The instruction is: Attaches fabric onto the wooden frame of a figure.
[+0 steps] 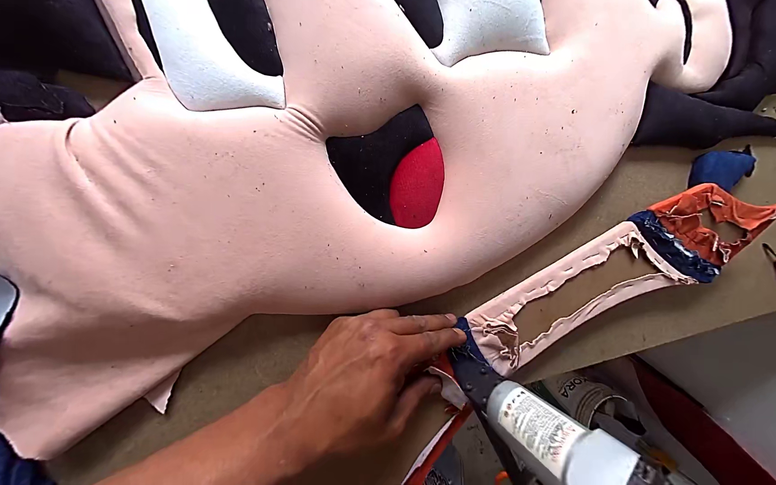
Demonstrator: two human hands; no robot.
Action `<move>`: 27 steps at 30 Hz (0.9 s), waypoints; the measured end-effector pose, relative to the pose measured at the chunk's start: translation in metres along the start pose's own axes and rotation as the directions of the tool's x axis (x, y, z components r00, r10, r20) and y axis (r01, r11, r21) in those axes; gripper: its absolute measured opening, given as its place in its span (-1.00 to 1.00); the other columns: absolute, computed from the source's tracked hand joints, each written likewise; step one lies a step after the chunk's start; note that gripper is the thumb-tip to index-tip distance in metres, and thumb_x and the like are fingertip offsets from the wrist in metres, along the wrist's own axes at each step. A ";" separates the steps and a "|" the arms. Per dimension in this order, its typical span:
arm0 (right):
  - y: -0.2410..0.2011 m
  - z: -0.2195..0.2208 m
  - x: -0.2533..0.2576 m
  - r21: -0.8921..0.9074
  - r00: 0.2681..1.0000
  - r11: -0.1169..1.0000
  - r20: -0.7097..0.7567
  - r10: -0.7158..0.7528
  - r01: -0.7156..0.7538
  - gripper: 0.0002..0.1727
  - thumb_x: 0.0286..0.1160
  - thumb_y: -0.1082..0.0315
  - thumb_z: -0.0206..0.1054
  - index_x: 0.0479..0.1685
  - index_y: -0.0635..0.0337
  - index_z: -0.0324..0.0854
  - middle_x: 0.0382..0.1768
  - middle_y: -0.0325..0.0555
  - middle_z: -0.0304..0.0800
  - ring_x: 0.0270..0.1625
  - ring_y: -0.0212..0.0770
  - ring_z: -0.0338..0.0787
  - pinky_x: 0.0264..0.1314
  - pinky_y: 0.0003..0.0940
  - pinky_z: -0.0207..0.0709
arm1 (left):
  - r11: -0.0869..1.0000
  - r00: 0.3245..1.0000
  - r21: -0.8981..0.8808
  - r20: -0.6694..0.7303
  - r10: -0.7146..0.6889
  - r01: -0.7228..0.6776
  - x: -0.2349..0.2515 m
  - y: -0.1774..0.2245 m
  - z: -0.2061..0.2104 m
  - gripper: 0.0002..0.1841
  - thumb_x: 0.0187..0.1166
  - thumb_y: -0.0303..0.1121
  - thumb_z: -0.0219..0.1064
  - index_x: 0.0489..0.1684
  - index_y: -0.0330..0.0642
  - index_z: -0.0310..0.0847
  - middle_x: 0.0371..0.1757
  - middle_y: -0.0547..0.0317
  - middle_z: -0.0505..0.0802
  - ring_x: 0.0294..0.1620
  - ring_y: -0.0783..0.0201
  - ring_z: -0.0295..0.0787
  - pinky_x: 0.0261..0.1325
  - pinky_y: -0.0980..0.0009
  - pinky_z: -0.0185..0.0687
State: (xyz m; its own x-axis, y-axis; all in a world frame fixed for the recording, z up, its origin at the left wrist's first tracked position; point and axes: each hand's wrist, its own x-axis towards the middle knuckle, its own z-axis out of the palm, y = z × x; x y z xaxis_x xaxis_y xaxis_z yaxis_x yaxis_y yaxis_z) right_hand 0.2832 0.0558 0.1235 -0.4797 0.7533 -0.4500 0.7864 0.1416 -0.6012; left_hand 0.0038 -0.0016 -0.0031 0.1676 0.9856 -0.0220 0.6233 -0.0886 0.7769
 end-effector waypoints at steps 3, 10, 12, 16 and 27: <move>-0.021 0.011 0.011 -0.087 0.999 0.996 -0.039 -0.028 0.024 -0.59 0.37 0.23 0.51 -0.04 0.49 0.75 -0.18 0.16 0.91 -0.06 -0.19 0.93 0.18 -0.35 0.74 | 1.000 1.000 0.004 -0.009 0.001 -0.001 0.000 0.000 0.001 -0.57 0.66 0.04 0.21 0.48 0.40 0.65 0.51 0.71 0.72 0.09 0.54 0.82 -0.06 0.41 0.74; -0.048 0.012 0.026 -0.169 1.000 0.986 -0.007 0.004 -0.005 -0.65 0.35 0.26 0.49 -0.08 0.43 0.78 -0.24 0.04 0.93 -0.13 -0.28 0.93 0.12 -0.44 0.72 | 1.000 1.000 0.004 -0.004 -0.016 0.016 0.000 -0.001 0.002 -0.58 0.65 0.03 0.20 0.46 0.38 0.67 0.49 0.69 0.74 0.11 0.55 0.82 -0.04 0.42 0.75; -0.048 0.016 0.031 -0.158 1.000 0.987 -0.029 0.010 -0.014 -0.70 0.25 0.34 0.48 -0.16 0.43 0.79 -0.31 -0.01 0.93 -0.21 -0.33 0.92 0.03 -0.50 0.72 | 1.000 1.000 -0.023 -0.008 -0.022 0.022 0.000 -0.001 0.002 -0.59 0.65 0.03 0.22 0.44 0.38 0.68 0.48 0.68 0.75 0.17 0.56 0.81 0.03 0.43 0.76; -0.039 0.019 0.025 -0.130 1.000 0.991 -0.018 -0.022 0.019 -0.69 0.29 0.37 0.47 -0.07 0.45 0.80 -0.23 0.01 0.95 -0.11 -0.28 0.94 0.12 -0.45 0.74 | 0.997 0.998 0.054 -0.010 -0.057 0.058 0.001 0.004 -0.006 -0.55 0.59 0.11 0.24 0.43 0.37 0.68 0.34 0.65 0.82 0.16 0.54 0.81 0.02 0.41 0.79; -0.035 0.019 0.010 -0.145 0.997 0.987 -0.024 -0.078 0.074 -0.63 0.39 0.31 0.47 0.02 0.48 0.77 -0.18 0.17 0.95 -0.09 -0.12 0.96 0.13 -0.33 0.77 | 0.893 0.921 0.243 0.199 0.335 -0.378 0.112 0.026 -0.074 -0.68 0.71 -0.23 0.07 0.04 0.08 0.82 -0.39 0.28 0.77 -0.33 0.20 0.73 -0.40 0.24 0.55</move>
State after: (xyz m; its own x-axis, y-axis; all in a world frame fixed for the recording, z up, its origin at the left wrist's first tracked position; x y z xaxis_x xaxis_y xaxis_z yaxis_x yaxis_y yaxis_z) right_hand 0.2437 0.0466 0.1271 -0.5299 0.7551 -0.3860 0.7972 0.2883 -0.5305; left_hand -0.0183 0.1171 0.0613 0.5153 0.8493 0.1146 0.6794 -0.4864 0.5494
